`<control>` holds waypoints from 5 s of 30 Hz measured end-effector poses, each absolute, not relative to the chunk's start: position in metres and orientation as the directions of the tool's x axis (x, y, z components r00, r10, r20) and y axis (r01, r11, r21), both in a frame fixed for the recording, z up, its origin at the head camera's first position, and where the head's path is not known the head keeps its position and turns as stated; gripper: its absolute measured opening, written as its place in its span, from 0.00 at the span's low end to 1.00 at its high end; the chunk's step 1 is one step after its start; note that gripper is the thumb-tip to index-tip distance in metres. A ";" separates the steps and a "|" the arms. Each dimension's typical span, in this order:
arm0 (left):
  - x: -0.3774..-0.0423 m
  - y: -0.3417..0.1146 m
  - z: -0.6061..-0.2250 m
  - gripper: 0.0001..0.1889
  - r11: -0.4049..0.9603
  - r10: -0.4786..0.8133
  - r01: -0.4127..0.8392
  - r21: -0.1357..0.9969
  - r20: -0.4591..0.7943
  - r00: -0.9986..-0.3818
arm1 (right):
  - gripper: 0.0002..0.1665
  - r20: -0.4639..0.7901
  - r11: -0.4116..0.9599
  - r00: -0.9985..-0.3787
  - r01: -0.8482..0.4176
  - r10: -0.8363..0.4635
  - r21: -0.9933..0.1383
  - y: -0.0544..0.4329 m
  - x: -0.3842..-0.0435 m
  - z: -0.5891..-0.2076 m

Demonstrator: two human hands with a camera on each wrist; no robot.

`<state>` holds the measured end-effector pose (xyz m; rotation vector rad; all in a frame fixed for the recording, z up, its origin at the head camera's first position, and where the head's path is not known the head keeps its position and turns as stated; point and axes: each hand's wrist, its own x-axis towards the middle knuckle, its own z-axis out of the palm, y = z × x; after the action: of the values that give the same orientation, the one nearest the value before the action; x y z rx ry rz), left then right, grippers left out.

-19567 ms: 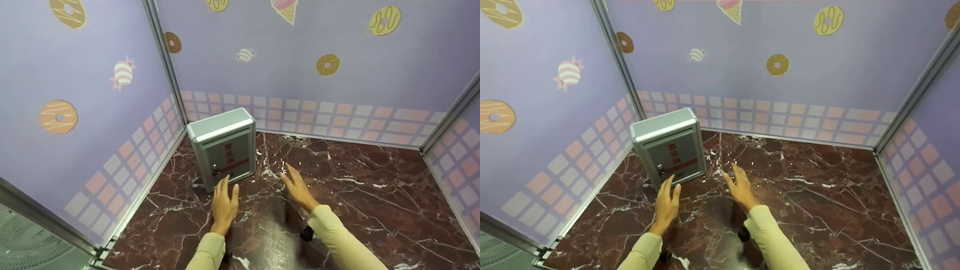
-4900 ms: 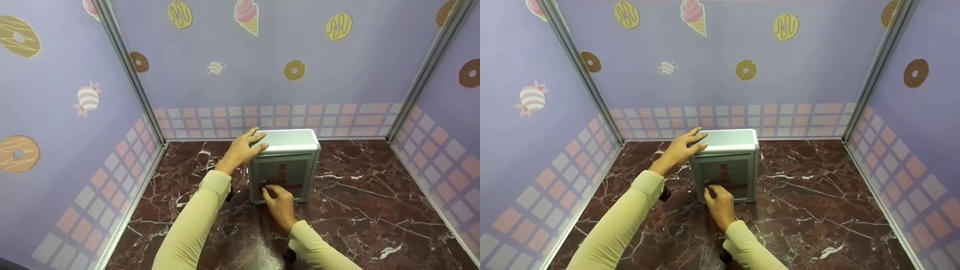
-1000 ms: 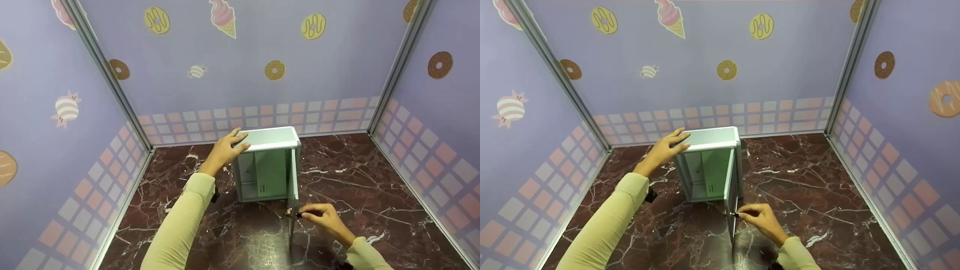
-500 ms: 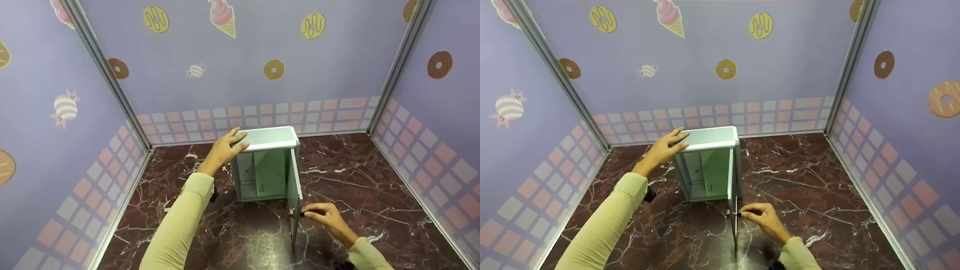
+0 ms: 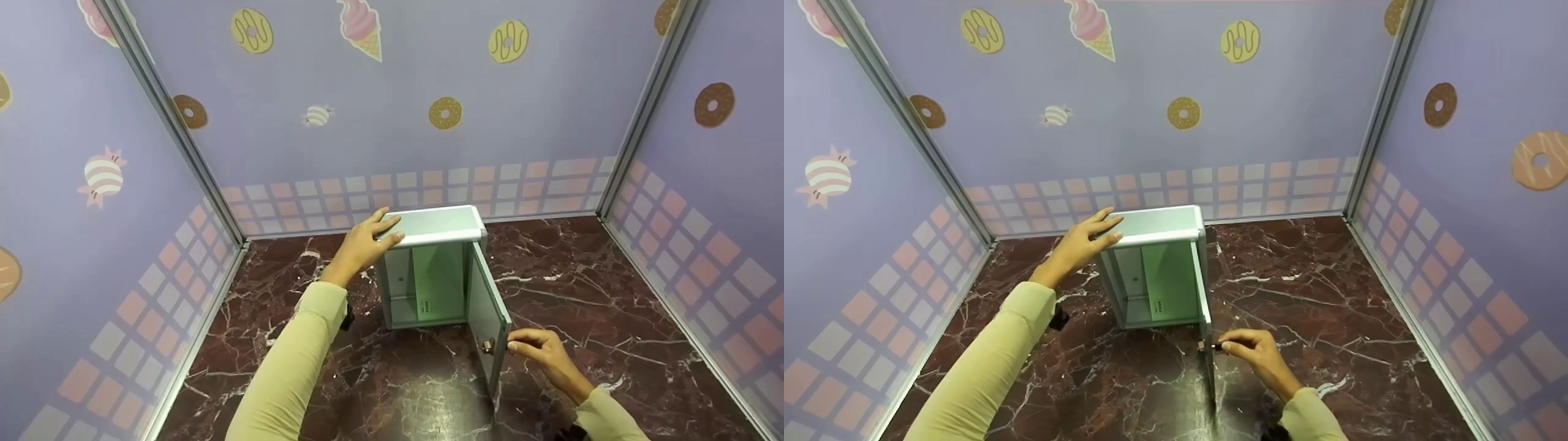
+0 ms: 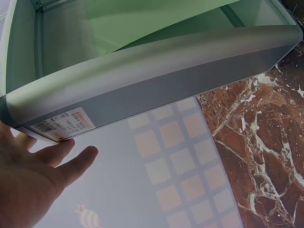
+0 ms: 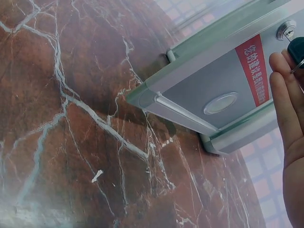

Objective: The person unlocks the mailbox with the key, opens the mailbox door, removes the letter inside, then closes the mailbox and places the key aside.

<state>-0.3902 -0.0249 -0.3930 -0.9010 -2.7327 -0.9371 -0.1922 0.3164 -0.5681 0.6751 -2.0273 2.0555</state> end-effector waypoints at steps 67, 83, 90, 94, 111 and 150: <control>-0.308 -0.041 -0.441 0.25 0.554 0.374 0.719 0.419 0.646 -0.665 | 0.42 0.665 0.699 -0.744 -0.507 -0.060 -0.504 0.324 -0.230 -0.534; -0.286 -0.021 -0.477 0.27 0.526 0.414 0.825 0.208 0.784 -0.462 | 0.44 0.633 0.748 -0.772 -0.453 -0.059 -0.484 0.329 -0.235 -0.542; -0.286 -0.003 -0.494 0.27 0.532 0.439 0.827 0.182 0.776 -0.453 | 0.49 0.598 0.755 -0.800 -0.423 -0.051 -0.501 0.332 -0.239 -0.552; -0.288 0.008 -0.500 0.28 0.515 0.440 0.824 0.238 0.751 -0.492 | 0.50 0.593 0.761 -0.804 -0.416 -0.052 -0.497 0.332 -0.241 -0.556; -0.304 0.034 -0.542 0.33 0.517 0.258 0.623 0.587 0.587 -0.767 | 0.54 0.579 0.746 -0.815 -0.397 -0.019 -0.534 0.341 -0.241 -0.572; -0.349 0.056 -0.578 0.31 0.516 0.045 0.399 0.758 0.442 -0.896 | 0.45 0.622 0.742 -0.783 -0.415 0.004 -0.527 0.352 -0.239 -0.592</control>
<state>-0.3488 0.0564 -0.5778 -0.3674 -2.3943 -1.3348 -0.2392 0.3516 -0.5916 0.3079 -2.3292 0.8983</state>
